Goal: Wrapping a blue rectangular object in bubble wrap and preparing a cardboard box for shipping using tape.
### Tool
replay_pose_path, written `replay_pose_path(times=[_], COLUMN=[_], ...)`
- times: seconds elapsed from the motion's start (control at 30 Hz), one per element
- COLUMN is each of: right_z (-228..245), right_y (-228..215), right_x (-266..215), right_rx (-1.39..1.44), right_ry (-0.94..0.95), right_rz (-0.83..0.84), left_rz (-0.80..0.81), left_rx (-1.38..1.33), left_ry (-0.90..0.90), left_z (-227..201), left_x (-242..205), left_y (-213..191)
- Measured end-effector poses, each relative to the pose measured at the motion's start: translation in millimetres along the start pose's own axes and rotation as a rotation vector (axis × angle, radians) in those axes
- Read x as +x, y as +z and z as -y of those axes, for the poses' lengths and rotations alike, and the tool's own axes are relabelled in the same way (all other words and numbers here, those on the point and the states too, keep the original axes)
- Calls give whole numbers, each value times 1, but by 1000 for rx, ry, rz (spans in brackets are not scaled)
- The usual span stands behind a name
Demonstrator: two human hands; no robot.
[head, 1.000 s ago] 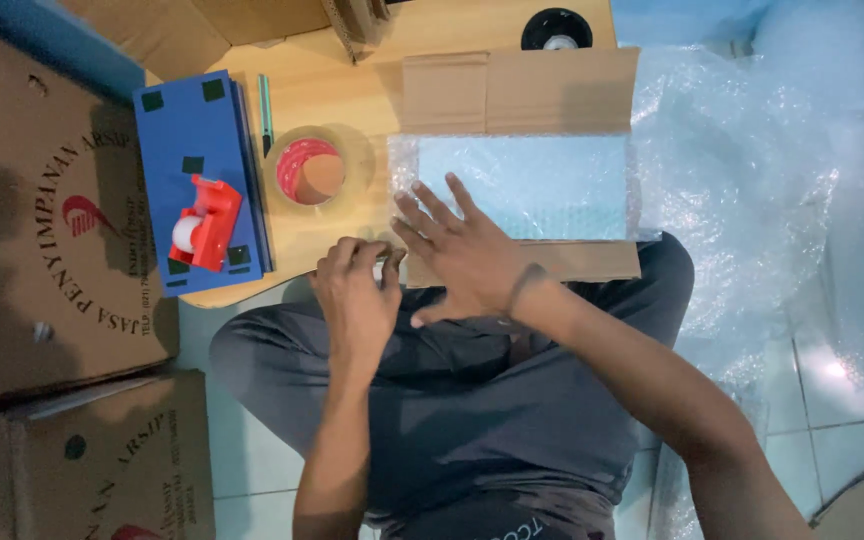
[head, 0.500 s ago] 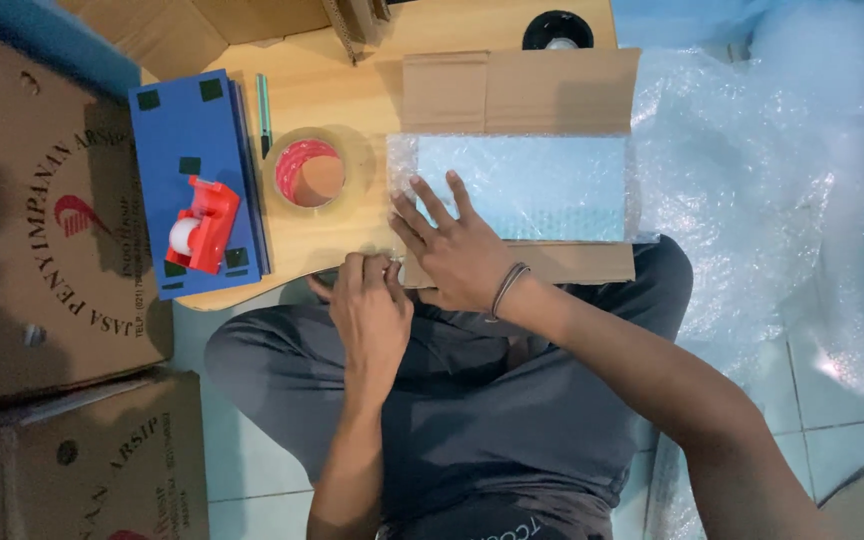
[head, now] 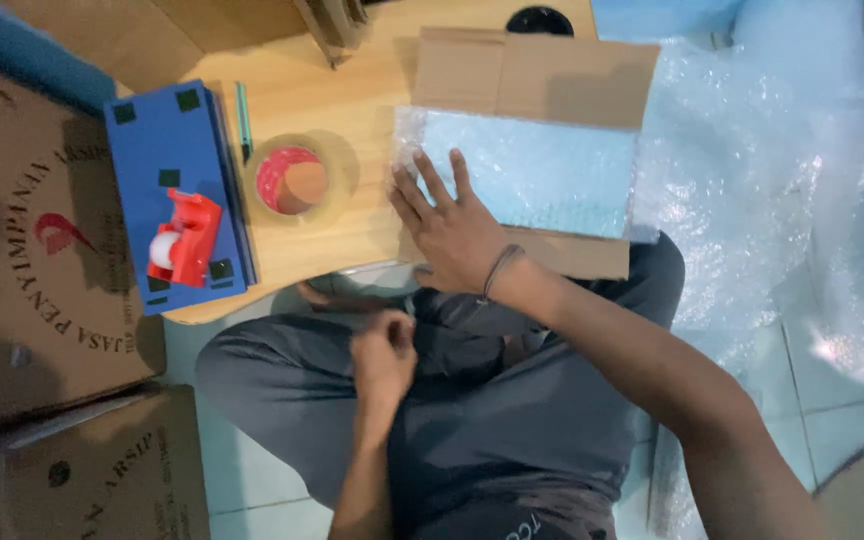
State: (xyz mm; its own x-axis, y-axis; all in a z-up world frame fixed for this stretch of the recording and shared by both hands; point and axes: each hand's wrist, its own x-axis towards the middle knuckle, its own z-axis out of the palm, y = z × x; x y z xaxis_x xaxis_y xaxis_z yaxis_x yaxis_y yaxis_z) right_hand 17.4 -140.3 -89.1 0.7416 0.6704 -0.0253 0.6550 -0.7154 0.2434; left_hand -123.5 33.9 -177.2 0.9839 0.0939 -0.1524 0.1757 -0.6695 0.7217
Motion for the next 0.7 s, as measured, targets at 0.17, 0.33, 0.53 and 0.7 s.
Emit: replay_pose_path(times=[0.17,0.33,0.53,0.7], right_z=[-6,-3,2,-6], right_y=[-6,3,10,-8], right_x=[3,1,1,-14], right_rx=[153,254,476,1268], right_ry=[-27,-108,-277,-272], right_rz=[11,-62,-253,-763], left_rz=[-27,69,258,501], left_rx=[103,205,394,584], left_ry=[-133,-166,-29,127], left_z=[7,7,8,-39], left_x=[73,91,97,62], left_y=[5,4,2,-42])
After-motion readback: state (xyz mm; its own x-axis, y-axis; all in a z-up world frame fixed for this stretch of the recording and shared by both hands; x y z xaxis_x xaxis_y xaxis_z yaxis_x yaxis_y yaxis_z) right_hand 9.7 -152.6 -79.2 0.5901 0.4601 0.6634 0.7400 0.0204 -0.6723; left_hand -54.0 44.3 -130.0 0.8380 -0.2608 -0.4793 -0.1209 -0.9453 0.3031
